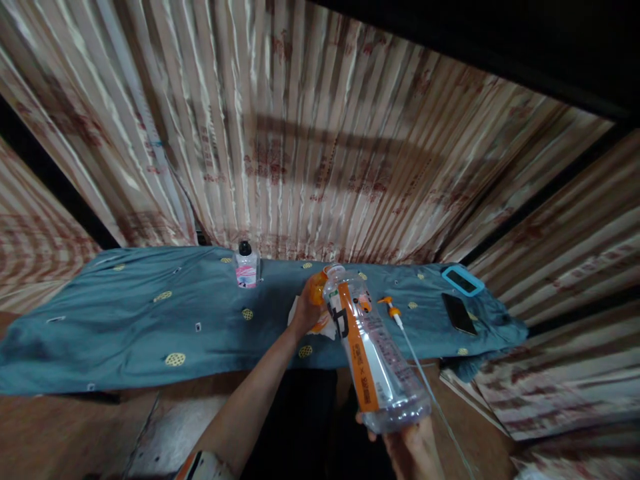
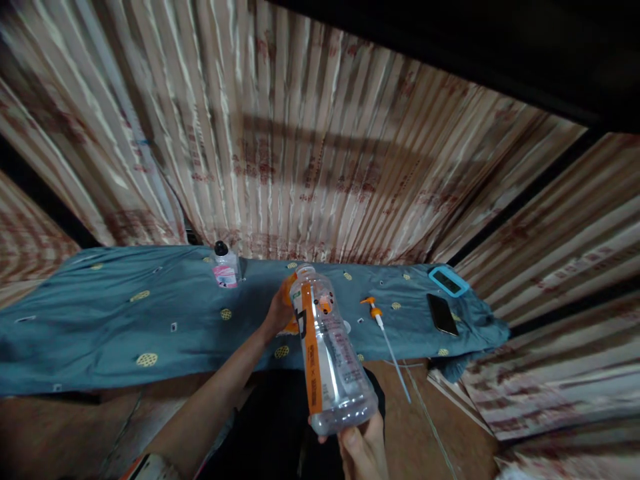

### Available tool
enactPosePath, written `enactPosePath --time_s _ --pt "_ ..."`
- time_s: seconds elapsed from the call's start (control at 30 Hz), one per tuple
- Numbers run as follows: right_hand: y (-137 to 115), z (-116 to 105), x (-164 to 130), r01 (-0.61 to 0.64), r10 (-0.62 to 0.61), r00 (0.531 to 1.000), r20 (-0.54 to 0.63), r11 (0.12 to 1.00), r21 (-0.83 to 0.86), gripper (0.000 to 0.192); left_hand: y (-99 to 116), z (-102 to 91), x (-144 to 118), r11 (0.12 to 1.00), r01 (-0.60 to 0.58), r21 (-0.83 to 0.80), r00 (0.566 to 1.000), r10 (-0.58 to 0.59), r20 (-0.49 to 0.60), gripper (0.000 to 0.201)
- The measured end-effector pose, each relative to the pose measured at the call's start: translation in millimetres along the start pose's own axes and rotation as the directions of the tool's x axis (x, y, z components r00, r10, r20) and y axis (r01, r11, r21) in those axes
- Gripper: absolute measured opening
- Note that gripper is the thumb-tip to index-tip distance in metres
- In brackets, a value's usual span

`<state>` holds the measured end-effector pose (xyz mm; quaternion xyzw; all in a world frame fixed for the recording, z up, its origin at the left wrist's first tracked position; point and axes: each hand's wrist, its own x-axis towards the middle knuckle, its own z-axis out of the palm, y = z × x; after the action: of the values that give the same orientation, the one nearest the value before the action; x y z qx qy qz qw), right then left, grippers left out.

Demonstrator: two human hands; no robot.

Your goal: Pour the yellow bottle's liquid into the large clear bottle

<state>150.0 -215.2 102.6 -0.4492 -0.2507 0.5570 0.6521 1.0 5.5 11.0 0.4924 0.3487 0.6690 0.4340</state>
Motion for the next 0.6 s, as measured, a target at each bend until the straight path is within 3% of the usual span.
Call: enactPosePath --time_s 0.27,0.6 --pt "-6.0 3.0 0.1 0.016 -0.015 0.999 0.03 0.999 -0.032 0.075 16.1 -0.6 -3.6 0.998 0.045 0.039 0.997 -0.047 0.056 0.061" --pt "-2.8 -5.8 3.9 0.001 0.002 0.999 0.038 0.998 -0.063 0.07 10.7 -2.2 -5.9 0.988 0.085 0.125 0.996 -0.086 0.006 0.047"
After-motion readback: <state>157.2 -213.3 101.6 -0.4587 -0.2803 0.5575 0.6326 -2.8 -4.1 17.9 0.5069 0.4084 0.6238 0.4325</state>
